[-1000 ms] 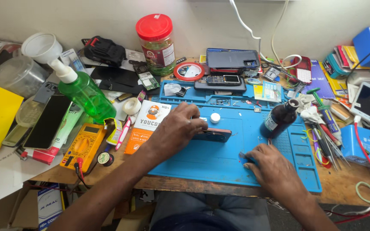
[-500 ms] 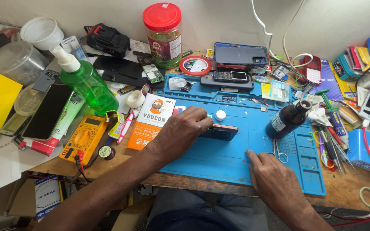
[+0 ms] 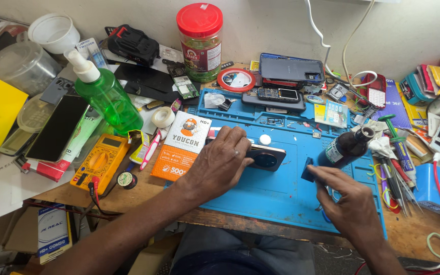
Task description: The person works on a pink smartphone at a cluttered electronics repair bench. They apply liquid from a brown bottle to the phone's edges and use a blue plastic pry tool to separate the back cover. The person repeatedly lifts the cover, applies more liquid, and continues prying around the perimeter.
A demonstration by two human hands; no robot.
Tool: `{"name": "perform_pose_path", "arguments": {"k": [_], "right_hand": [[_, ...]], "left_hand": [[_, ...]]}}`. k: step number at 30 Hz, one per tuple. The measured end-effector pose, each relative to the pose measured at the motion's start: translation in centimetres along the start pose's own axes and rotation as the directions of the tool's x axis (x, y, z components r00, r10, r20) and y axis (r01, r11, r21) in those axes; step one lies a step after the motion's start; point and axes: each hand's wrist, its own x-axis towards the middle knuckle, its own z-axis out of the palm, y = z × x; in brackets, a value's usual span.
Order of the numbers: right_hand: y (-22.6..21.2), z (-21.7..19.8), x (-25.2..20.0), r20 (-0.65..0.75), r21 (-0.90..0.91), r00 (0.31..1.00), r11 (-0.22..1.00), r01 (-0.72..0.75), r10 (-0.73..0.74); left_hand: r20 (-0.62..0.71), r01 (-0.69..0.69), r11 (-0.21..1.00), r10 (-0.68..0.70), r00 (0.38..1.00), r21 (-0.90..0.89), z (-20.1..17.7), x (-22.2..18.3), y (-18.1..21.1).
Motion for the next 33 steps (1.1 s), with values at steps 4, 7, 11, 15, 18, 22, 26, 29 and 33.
{"name": "perform_pose_path", "arguments": {"k": [4, 7, 11, 15, 18, 22, 26, 29, 33], "right_hand": [[-0.6, 0.3, 0.4, -0.201, 0.162, 0.975, 0.978, 0.131, -0.097], [-0.7, 0.7, 1.2, -0.259, 0.197, 0.95, 0.953, 0.231, -0.176], [-1.0, 1.4, 2.1, -0.078, 0.59, 0.987, 0.804, -0.07, 0.143], [-1.6, 1.3, 2.8, -0.136, 0.399, 0.988, 0.909, 0.122, -0.073], [-1.8, 1.1, 3.3, -0.097, 0.323, 0.991, 0.938, 0.123, -0.097], [-2.0, 0.9, 4.4, -0.049, 0.302, 0.977, 0.929, 0.214, -0.209], [-2.7, 1.1, 5.0, -0.033, 0.291, 0.969, 0.925, 0.245, -0.246], [-3.5, 1.5, 5.3, -0.021, 0.273, 0.98, 0.941, 0.197, -0.199], [-4.6, 1.6, 5.6, -0.019, 0.236, 0.974, 0.945, 0.225, -0.228]], "left_hand": [[-0.047, 0.041, 0.994, -0.036, 0.998, 0.097, 0.9, 0.1, 0.6], [-0.098, 0.044, 0.994, -0.034, 0.995, 0.103, 1.4, -0.1, 0.5], [-0.075, 0.063, 0.993, -0.056, 0.996, 0.097, 1.5, -0.2, 0.6], [-0.056, 0.068, 0.994, -0.064, 0.996, 0.084, 1.3, -0.6, 0.9], [-0.048, 0.082, 0.995, -0.079, 0.996, 0.057, 1.5, -0.7, 0.9], [-0.016, 0.103, 0.993, -0.102, 0.995, 0.064, 1.6, -0.7, 0.9], [0.02, 0.099, 0.99, -0.101, 0.995, 0.099, 1.6, -1.0, 0.9], [0.002, 0.082, 0.992, -0.083, 0.997, 0.093, 1.6, -1.2, 0.8], [0.001, 0.075, 0.996, -0.075, 0.997, 0.056, 1.3, -1.1, 0.6]]}}
